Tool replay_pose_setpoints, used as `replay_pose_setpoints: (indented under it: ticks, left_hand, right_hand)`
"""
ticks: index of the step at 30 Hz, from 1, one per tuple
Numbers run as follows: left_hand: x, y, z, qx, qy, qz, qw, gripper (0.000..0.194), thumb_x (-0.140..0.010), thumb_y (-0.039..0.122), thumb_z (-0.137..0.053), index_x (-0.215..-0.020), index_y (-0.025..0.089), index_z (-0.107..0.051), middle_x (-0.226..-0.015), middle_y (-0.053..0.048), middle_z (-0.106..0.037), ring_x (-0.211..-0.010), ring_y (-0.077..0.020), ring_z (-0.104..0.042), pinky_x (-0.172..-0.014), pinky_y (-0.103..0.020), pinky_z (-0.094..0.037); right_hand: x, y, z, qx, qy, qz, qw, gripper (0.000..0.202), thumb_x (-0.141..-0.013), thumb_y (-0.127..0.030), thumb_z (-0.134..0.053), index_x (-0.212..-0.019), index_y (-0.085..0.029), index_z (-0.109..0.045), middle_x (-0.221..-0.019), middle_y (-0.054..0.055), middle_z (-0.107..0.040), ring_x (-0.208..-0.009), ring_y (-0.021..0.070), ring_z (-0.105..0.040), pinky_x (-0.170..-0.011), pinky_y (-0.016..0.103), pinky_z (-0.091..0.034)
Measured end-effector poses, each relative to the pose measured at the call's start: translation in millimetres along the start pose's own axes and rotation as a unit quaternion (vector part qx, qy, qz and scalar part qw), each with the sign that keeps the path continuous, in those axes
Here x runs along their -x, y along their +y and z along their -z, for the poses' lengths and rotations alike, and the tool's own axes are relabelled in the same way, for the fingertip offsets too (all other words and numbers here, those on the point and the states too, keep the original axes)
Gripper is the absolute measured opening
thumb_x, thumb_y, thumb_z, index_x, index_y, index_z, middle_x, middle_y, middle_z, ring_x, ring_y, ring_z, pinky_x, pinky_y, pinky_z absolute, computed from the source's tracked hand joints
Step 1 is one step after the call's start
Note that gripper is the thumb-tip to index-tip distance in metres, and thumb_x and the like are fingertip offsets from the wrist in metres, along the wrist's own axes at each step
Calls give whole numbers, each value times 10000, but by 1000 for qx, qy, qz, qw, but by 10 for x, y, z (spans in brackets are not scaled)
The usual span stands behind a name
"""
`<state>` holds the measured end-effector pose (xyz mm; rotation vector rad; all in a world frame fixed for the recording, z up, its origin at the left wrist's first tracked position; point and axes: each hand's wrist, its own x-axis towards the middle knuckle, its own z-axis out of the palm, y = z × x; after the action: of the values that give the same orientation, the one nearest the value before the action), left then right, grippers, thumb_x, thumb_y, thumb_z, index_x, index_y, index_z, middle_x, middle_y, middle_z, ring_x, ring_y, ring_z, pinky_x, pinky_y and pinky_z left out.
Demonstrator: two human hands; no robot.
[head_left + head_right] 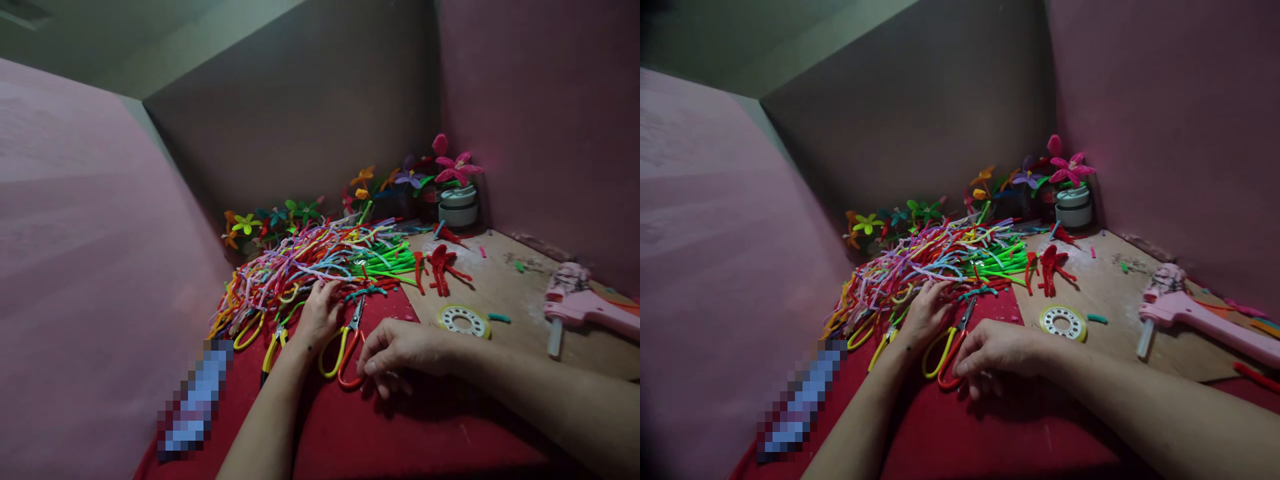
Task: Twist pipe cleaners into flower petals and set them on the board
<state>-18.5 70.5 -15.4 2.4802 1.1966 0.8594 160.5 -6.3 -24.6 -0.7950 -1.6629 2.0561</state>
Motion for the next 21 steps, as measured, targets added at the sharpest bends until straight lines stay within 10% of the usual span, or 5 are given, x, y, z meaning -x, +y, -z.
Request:
replay_pose_setpoints:
  ticks: [9,21]
  left_hand:
    - [62,-1,17,-71,-42,-24,996,228,-811,225,-484,-990,233,-626,-937,-52,-560,-814,-144,-563,-747,-257,-453]
    - [52,252,277,68,155,23,985,182,-808,244,-477,-891,208,-636,-832,-30,-635,-744,-132,-591,-698,-245,-465]
  right_hand:
    - [-10,34,9,7,12,16,1000,260,-723,-289,-581,-908,-119,-646,-553,-2,-613,-375,46,-453,-381,161,-340]
    - [-193,-223,-223,142,159,51,976,243,-763,-298,-490,-758,-111,-645,-529,-2,-568,-365,57,-426,-361,174,-316]
